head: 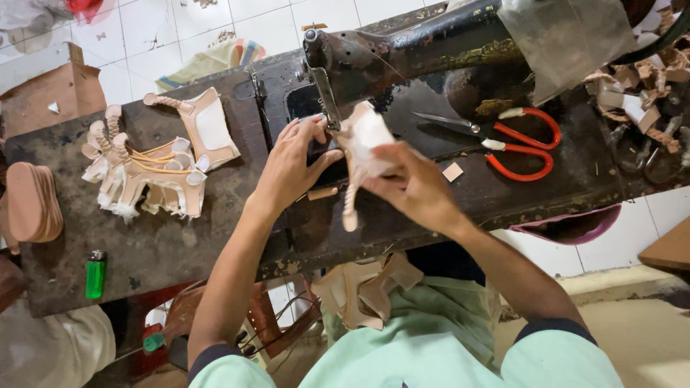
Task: The person uses a sewing machine to stitch beige shoe parts, repeatedly attaching elastic straps and trimming excess thread with scissors. The person handles multiple shoe components, aligns them under the needle, and cuts threads after each stitch.
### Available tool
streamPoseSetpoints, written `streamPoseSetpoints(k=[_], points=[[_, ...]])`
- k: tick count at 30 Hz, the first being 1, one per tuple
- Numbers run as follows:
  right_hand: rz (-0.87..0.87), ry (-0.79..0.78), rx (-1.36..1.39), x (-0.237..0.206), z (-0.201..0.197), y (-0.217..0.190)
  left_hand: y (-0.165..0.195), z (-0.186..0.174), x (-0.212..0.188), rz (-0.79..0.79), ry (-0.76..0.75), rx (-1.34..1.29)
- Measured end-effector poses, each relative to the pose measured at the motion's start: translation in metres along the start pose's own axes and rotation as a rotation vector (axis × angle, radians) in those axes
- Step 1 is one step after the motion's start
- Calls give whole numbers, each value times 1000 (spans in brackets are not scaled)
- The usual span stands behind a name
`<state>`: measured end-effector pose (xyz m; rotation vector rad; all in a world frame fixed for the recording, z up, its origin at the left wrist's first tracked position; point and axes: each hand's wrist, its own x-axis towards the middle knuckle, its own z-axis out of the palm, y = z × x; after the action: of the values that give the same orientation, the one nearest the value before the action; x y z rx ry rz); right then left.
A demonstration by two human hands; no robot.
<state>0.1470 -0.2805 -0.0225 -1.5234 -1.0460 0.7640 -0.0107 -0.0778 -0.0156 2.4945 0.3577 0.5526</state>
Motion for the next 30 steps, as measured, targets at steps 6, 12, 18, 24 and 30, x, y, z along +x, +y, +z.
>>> streamPoseSetpoints(k=[6, 12, 18, 24, 30], points=[[98, -26, -40, 19, -16, -10, 12, 2, -7, -52, 46, 19], [70, -20, -499, 56, -43, -13, 15, 13, -19, -23, 95, 61], [-354, 59, -727, 97, -64, 12, -11, 12, 2, -31, 106, 122], [-229, -27, -920, 116, -65, 28, -53, 2, 24, 202, -80, 135], [-415, -3, -503, 145, -42, 58, -42, 5, 15, 147, -33, 230]])
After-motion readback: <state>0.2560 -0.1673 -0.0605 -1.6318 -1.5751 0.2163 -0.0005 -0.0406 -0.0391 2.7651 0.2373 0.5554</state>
